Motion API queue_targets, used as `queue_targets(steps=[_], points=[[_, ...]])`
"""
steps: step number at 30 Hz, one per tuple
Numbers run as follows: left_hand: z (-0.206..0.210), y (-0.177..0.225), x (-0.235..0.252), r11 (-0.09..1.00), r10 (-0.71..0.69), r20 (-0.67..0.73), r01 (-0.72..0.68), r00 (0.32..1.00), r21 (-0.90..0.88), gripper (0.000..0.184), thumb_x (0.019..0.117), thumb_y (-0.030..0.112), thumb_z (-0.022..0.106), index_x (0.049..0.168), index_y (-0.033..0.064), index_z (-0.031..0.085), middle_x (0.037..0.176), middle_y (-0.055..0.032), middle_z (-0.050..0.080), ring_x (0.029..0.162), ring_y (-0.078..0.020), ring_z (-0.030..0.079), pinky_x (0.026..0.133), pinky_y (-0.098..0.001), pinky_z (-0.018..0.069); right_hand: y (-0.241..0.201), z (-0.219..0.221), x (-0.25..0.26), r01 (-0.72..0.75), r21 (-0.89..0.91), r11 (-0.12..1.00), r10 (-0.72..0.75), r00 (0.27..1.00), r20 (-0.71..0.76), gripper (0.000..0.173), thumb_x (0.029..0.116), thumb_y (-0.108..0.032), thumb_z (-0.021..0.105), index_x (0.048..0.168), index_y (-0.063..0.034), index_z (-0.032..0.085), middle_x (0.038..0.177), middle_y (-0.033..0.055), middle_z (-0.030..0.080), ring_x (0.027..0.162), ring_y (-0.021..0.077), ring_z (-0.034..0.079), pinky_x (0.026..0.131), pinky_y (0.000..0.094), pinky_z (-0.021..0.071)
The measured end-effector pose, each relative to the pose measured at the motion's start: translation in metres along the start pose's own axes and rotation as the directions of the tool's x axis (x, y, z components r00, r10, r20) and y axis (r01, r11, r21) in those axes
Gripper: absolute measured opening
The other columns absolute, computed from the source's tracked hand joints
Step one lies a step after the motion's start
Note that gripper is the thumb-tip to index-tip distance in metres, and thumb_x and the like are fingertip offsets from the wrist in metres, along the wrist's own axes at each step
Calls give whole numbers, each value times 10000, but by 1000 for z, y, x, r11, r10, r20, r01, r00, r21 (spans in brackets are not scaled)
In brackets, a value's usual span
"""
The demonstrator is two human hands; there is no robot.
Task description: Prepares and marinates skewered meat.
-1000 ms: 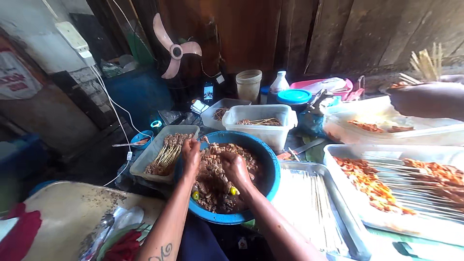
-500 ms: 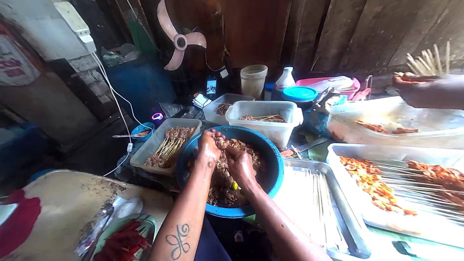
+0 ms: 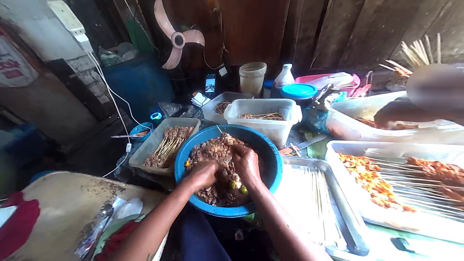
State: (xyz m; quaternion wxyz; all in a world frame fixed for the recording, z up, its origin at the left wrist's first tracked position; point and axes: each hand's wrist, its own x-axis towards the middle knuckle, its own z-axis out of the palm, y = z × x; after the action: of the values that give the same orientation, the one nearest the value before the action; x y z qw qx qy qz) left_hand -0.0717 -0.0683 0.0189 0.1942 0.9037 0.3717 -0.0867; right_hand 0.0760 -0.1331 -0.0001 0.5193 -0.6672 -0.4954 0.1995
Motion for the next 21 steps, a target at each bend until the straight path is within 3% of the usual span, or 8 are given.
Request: queue_targets(steps=[2,4,7,11,15,18,19,21], points=[[-12,-19,12,995,-95,-103,94,990,-12,228,971,38,616,1172,-5,716,1258,-219,667,1229,-392,611,1060,-586,465,1,-1,-1,-8,-4,1000,8,1000,7,222,1051,-74,544,1110,-7,748,907,193,718,805,326,684,740,547,530],[-26,-36,18,985,-167,-193,170,967,-1,227,968,24,611,1163,12,726,1281,-221,635,1248,-404,578,1069,-584,447,3,1,-1,-17,-19,1000,17,999,-36,219,1053,-87,554,1098,-23,759,893,181,723,793,314,686,734,536,532],[-38,-30,10,995,-87,-272,73,958,-61,247,922,-45,629,1127,23,748,1255,-190,653,1237,-366,575,1091,-530,425,3,3,0,-12,-47,999,7,996,-89,236,1053,-92,563,1167,-32,760,994,191,756,898,340,726,827,560,552],[-34,4,-7,981,-41,-225,-3,973,-192,173,963,-8,649,1114,-4,734,1140,-195,714,1088,-340,675,991,-528,508,4,6,-4,121,-47,992,-126,984,-129,236,1025,-48,580,1182,-6,750,999,197,756,878,342,734,807,554,570],[-9,-17,17,995,-99,-132,99,986,-7,220,959,57,658,1164,18,728,1213,-212,687,1208,-393,622,1063,-586,462,4,6,-7,135,-70,988,-140,988,-72,204,1027,-59,591,1140,-2,752,972,192,750,864,335,731,793,544,573],[-17,-37,28,949,-183,-207,117,961,-294,227,1015,87,595,1178,-21,710,1201,-230,690,1166,-366,649,1040,-561,482,3,4,-1,23,-162,987,-12,998,66,205,1043,-99,574,1100,-47,764,964,177,749,905,355,725,820,572,563],[-20,-39,28,877,-240,-221,114,945,-466,239,1033,82,574,1204,-40,687,1199,-234,683,1110,-337,664,989,-523,513,2,4,0,-8,-195,981,29,994,107,210,1043,-109,569,1096,-64,767,966,169,749,921,354,723,830,572,561],[-24,-37,24,602,-383,-194,85,903,-794,264,1074,82,506,1274,-46,624,1166,-190,643,929,-236,639,800,-396,545,-1,3,1,-35,-233,972,72,986,153,209,1043,-116,570,1095,-78,769,964,167,748,927,354,723,829,568,559]])
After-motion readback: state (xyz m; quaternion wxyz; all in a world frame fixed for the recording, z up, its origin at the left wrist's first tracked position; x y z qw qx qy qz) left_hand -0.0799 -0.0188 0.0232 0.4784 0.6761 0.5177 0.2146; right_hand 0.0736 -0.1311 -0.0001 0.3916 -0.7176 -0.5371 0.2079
